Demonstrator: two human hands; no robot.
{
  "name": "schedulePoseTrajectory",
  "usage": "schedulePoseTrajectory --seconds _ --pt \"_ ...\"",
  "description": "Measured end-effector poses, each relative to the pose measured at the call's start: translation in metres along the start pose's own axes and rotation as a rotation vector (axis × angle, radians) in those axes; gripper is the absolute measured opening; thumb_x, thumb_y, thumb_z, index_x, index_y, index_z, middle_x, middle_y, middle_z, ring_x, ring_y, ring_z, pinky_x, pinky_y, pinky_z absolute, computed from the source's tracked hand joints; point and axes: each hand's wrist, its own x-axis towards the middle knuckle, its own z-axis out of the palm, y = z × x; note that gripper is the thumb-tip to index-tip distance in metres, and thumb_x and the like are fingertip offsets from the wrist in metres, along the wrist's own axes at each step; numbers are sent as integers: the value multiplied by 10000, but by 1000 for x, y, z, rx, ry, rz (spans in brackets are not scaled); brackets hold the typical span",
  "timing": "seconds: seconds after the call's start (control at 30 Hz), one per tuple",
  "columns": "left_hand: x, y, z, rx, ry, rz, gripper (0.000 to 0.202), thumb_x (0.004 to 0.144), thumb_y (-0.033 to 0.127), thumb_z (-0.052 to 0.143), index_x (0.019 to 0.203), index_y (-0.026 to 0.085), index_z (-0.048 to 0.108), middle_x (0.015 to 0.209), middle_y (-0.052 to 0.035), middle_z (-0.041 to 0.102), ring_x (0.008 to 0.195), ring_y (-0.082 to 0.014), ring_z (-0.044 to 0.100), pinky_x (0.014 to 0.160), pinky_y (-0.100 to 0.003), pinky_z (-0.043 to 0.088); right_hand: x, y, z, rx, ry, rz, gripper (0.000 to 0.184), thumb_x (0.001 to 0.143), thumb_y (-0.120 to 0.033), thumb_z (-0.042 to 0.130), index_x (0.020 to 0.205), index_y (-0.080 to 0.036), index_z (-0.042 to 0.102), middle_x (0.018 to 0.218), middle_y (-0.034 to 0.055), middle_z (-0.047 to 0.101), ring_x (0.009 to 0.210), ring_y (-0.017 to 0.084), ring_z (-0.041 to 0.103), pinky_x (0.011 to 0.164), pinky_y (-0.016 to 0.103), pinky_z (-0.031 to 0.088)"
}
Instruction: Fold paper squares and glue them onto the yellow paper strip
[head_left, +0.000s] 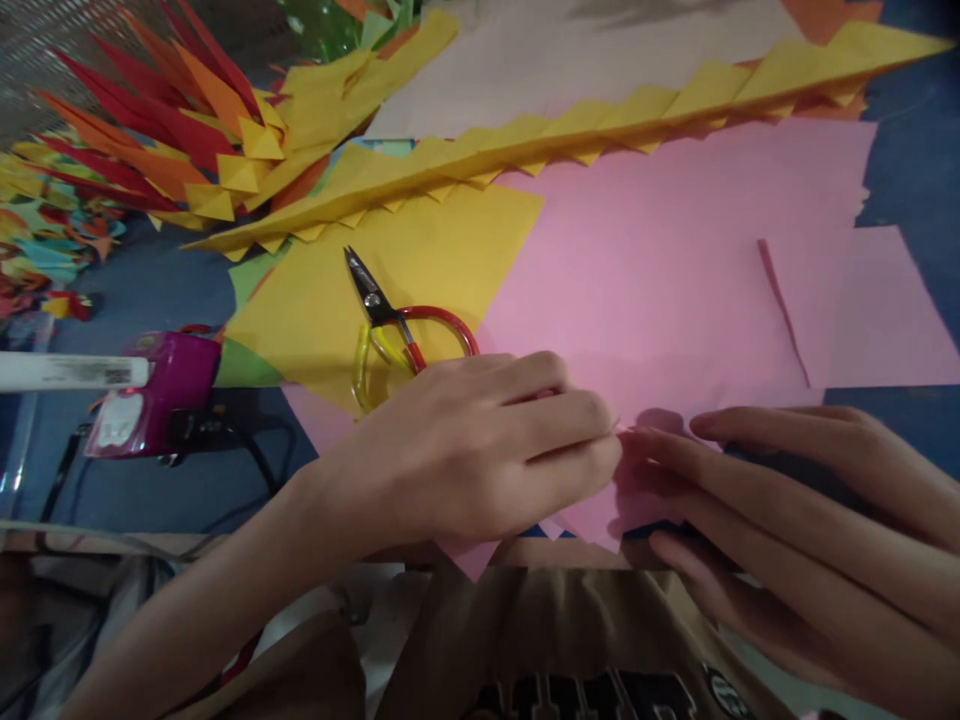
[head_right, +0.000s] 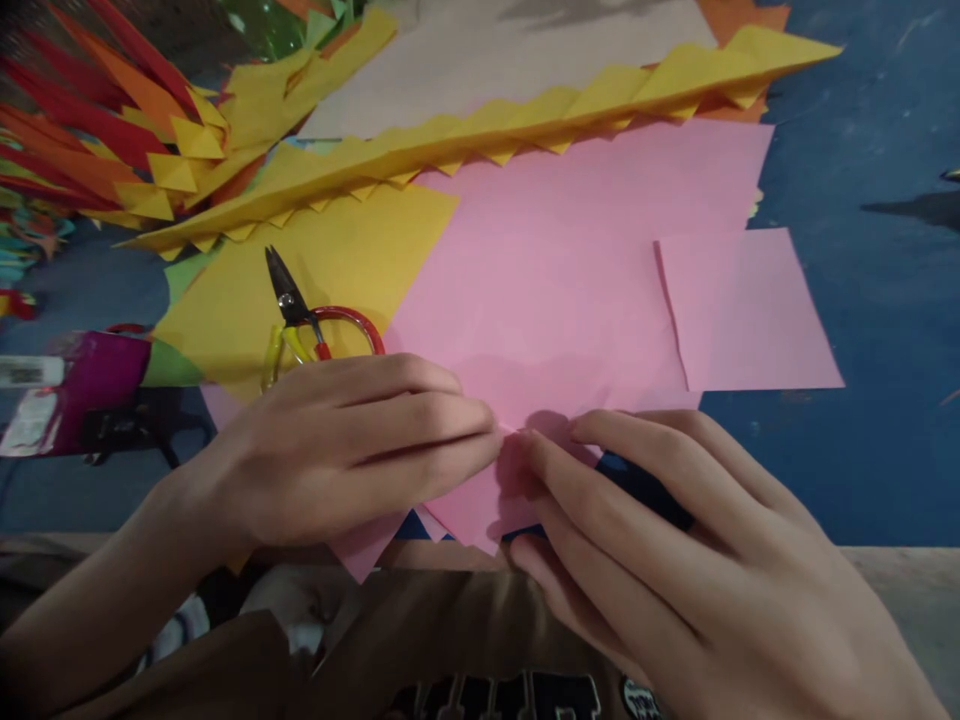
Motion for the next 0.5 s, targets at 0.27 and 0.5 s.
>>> schedulePoseTrajectory --seconds 0.27,0.5 --pt "-2 -3 -2 -4 1 0 244 1121 168 511 1130 204 751 1150 -14 808 1045 -180 708 827 -323 615 0 -3 1 21 18 41 382 948 -248 783 1311 -147 723 1444 -19 688 1267 264 635 1038 471 527" --pt "-3 -3 -2 15 5 11 250 1123 177 500 1141 213 747 1147 -5 809 1043 -183 711 811 -315 601 3 -1 1 25 13 47 362 947 -226 775 1299 -159 721 1412 -34 708 1263 246 638 1056 450 525"
